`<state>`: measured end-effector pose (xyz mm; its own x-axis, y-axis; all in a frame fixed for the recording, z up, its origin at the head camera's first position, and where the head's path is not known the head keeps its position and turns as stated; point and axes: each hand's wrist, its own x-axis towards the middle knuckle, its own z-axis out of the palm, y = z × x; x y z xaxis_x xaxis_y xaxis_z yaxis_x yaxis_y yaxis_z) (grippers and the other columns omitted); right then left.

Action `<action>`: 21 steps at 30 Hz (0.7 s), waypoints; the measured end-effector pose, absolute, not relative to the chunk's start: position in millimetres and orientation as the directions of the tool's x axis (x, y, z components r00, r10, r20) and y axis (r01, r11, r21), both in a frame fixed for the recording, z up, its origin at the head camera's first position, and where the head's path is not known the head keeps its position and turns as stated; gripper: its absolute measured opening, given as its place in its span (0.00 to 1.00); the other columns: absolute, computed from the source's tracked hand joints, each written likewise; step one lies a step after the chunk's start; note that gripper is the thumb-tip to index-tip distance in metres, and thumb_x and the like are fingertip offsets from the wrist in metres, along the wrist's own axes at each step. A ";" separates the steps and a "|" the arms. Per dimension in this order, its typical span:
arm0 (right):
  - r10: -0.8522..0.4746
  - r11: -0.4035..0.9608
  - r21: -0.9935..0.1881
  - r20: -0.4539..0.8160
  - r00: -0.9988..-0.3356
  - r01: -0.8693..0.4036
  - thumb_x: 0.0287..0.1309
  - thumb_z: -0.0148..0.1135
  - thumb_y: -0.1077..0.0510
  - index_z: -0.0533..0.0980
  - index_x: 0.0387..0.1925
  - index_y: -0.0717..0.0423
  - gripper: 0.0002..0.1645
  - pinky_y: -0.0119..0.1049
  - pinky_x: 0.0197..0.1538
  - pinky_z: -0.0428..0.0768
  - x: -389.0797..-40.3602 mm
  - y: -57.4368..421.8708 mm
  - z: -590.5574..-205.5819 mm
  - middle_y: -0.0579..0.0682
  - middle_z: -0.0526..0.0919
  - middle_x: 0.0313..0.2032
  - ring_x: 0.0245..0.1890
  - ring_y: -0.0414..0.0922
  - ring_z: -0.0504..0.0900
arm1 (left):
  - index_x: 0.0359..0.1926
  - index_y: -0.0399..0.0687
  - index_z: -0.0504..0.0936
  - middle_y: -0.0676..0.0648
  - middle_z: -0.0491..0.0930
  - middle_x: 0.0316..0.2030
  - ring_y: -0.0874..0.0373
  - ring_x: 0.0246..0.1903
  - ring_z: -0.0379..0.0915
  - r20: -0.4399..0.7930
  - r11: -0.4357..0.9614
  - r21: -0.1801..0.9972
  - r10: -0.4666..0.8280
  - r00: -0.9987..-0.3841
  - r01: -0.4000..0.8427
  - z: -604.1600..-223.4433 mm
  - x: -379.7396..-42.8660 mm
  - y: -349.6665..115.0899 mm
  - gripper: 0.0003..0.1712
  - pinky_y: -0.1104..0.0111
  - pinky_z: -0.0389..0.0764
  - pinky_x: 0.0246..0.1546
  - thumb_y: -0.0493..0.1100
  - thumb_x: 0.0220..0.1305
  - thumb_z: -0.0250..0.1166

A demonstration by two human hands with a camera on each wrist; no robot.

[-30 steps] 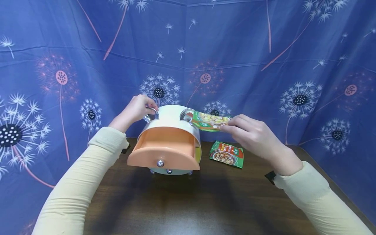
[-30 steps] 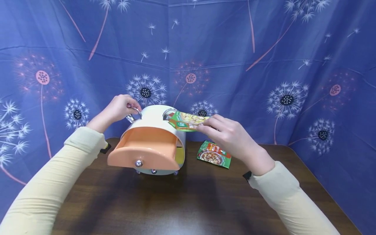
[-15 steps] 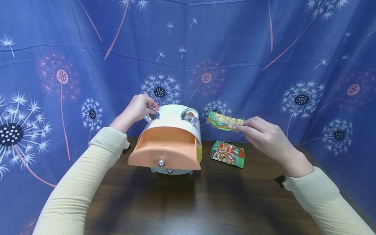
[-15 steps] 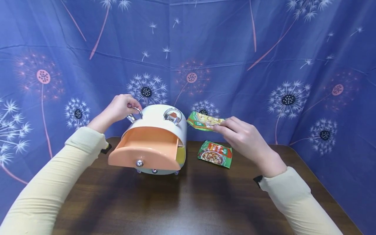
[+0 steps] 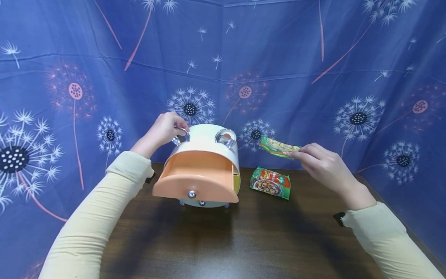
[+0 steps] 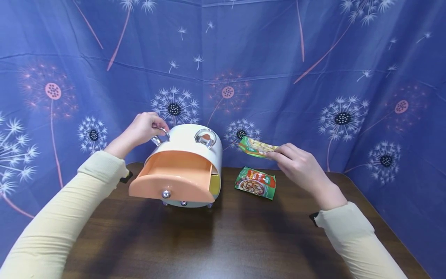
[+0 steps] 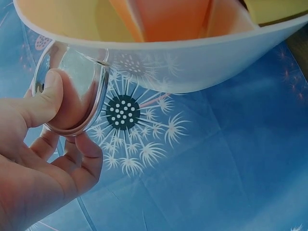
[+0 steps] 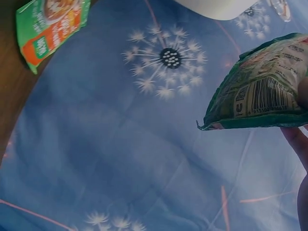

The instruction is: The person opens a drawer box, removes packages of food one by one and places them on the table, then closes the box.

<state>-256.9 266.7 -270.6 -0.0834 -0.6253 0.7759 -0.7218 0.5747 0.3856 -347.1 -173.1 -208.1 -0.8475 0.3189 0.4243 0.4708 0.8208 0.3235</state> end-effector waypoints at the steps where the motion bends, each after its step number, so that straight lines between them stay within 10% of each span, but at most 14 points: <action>1: -0.625 0.575 0.386 0.776 -0.083 -0.721 0.66 0.46 0.58 0.83 0.39 0.56 0.18 0.38 0.29 0.77 -257.8 268.1 -271.8 0.49 0.81 0.31 0.30 0.44 0.78 | 0.32 0.49 0.87 0.46 0.74 0.31 0.52 0.36 0.67 0.424 0.823 0.320 0.319 -0.848 0.469 -208.2 -347.6 -173.5 0.06 0.60 0.67 0.40 0.36 0.50 0.72; 21: -0.639 0.615 0.377 0.753 -0.158 -0.693 0.71 0.43 0.52 0.83 0.41 0.55 0.21 0.39 0.31 0.78 -264.8 292.4 -297.1 0.48 0.81 0.33 0.32 0.43 0.78 | 0.33 0.48 0.87 0.46 0.73 0.31 0.52 0.36 0.67 0.415 0.820 0.348 0.299 -0.859 0.453 -209.2 -349.5 -173.9 0.06 0.61 0.68 0.40 0.36 0.52 0.70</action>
